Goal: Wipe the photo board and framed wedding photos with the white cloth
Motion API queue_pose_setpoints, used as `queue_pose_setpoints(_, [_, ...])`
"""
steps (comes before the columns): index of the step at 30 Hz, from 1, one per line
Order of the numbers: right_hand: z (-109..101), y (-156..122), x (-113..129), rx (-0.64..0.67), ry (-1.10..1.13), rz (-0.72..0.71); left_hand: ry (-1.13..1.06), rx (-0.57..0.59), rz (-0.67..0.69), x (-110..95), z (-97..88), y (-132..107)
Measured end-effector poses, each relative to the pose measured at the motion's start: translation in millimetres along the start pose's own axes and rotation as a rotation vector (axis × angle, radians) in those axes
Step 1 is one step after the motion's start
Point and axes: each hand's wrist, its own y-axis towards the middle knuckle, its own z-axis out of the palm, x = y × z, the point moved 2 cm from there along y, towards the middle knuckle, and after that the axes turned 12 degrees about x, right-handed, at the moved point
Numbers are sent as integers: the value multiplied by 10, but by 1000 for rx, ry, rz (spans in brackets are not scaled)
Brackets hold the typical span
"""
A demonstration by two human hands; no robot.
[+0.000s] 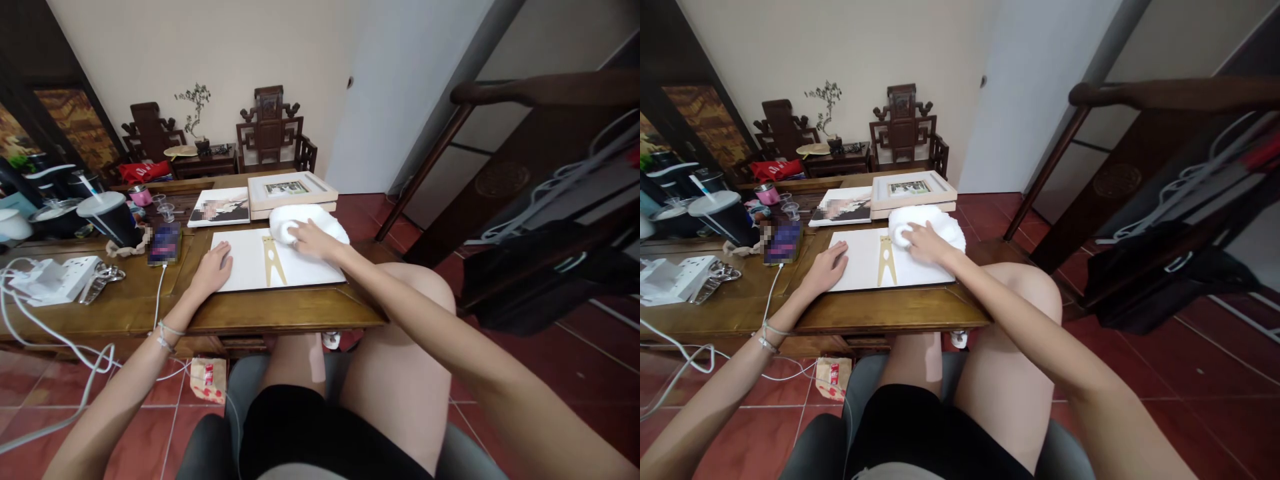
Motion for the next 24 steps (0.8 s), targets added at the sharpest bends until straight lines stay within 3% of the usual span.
queue_pose_setpoints(2, [116, -174, 47, 7, -27, -42, -3, -1, -1, 7, 6, 2])
queue_pose_setpoints(6, [194, -777, 200, 65, -27, -180, -3, -2, -6, 30, 36, 9])
queue_pose_setpoints(9, [53, -1164, 304, 150, 61, -192, 1, 0, -3, 25, 46, 10])
queue_pose_setpoints(11, [-101, -1262, 351, 207, 146, -190, 5, 5, 0, 9, 42, 8])
queue_pose_setpoints(14, [-304, -1123, 378, 220, 229, -169, 9, 21, -13, -3, 37, 6])
queue_pose_setpoints(17, [-379, -743, 385, 124, 179, -39, 10, 30, -40, 17, 43, 5])
queue_pose_setpoints(21, [-283, -178, 496, 16, 112, 70, 9, 16, -13, 58, 55, 11])
queue_pose_setpoints(24, [-125, 89, 628, -29, 72, 82, 14, 46, -31, 88, 74, 24])
